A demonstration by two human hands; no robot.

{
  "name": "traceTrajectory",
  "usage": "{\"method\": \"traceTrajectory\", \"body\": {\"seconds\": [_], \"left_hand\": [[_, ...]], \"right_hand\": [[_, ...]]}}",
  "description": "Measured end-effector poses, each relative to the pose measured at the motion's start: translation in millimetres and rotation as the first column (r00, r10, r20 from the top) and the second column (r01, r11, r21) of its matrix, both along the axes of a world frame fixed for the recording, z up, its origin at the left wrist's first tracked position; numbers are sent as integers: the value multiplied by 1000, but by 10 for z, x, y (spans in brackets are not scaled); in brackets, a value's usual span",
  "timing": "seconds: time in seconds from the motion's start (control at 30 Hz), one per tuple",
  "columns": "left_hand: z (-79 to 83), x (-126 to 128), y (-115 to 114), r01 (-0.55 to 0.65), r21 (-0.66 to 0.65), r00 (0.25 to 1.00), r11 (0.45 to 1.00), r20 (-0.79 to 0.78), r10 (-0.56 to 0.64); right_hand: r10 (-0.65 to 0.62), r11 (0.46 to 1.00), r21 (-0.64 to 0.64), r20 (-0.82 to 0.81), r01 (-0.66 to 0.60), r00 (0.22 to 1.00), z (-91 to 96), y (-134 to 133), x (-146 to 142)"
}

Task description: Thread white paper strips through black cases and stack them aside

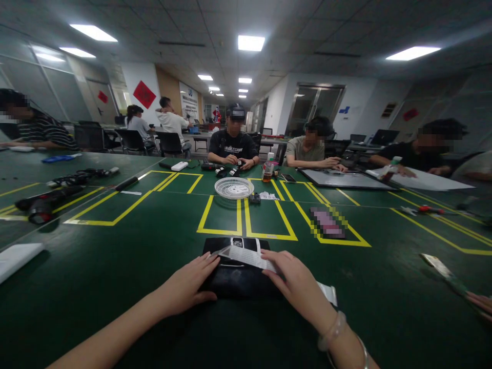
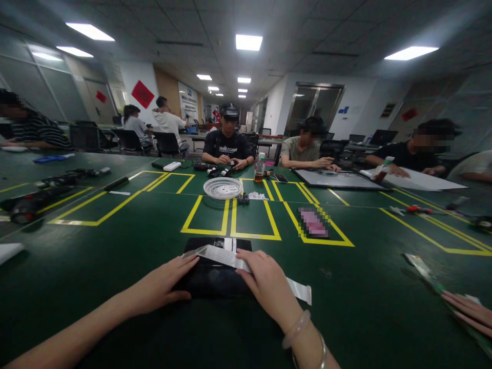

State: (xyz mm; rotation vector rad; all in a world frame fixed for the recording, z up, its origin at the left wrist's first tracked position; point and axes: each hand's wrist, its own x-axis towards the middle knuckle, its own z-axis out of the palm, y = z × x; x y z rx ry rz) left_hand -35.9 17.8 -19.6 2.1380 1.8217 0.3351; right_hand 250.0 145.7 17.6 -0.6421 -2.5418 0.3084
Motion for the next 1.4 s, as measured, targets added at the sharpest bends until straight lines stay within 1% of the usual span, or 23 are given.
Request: {"method": "traceTrajectory", "body": {"seconds": [0.07, 0.13, 0.17, 0.2, 0.27, 0.3, 0.33, 0.4, 0.5, 0.6, 0.7, 0.8, 0.87, 1.03, 1.17, 1.3, 1.4], "left_hand": [[-33, -10, 9, -11, 5, 998, 1000, 61, 11], [-37, -20, 3, -83, 11, 982, 996, 172, 80], [-24, -17, -5, -126, 15, 959, 992, 259, 118], [-2, -7, -14, -163, 19, 921, 986, 361, 146], [53, 27, -37, -201, 4, 819, 980, 550, 165], [78, 47, -48, -204, -13, 780, 979, 602, 170], [97, 64, -59, -209, -29, 764, 978, 619, 182], [110, 80, -74, -242, -42, 784, 969, 580, 221], [89, 51, -77, -301, -14, 845, 953, 459, 274], [69, 2, -66, -357, -5, 886, 934, 315, 340], [76, -18, -55, -419, 8, 890, 908, 202, 409], [87, -6, -47, -458, 31, 886, 888, 96, 454], [88, 7, -42, -462, 45, 887, 886, 48, 460], [87, 44, -34, -446, 53, 894, 894, -19, 447], [95, 71, -48, -408, 67, 911, 910, -38, 411], [91, 85, -59, -385, 95, 921, 918, -29, 390], [67, 78, -60, -359, 179, 927, 916, -47, 372]], "right_hand": [[2, 1000, -2, 11, -2, 1000, -4, -10, -15], [12, 1000, -11, 23, -12, 1000, -7, -37, -39], [21, 1000, -18, 30, -20, 999, -6, -57, -55], [32, 999, -27, 39, -31, 999, -4, -80, -72], [61, 997, -44, 58, -58, 996, 2, -130, -109], [78, 996, -51, 67, -75, 995, 3, -154, -129], [94, 994, -57, 75, -90, 993, 1, -173, -147], [116, 992, -57, 91, -112, 989, -19, -196, -179], [119, 993, -6, 117, -119, 986, -95, -193, -215], [115, 991, 51, 148, -124, 982, -195, -172, -244], [114, 988, 85, 195, -133, 974, -263, -165, -281], [95, 985, 114, 250, -127, 963, -284, -171, -321], [85, 983, 135, 281, -126, 956, -286, -175, -344], [78, 976, 171, 309, -136, 948, -301, -179, -378], [66, 983, 141, 320, -117, 945, -277, -220, -391], [57, 991, 102, 282, -89, 958, -203, -275, -403], [48, 992, 97, 259, -76, 965, -186, -295, -404]]}}
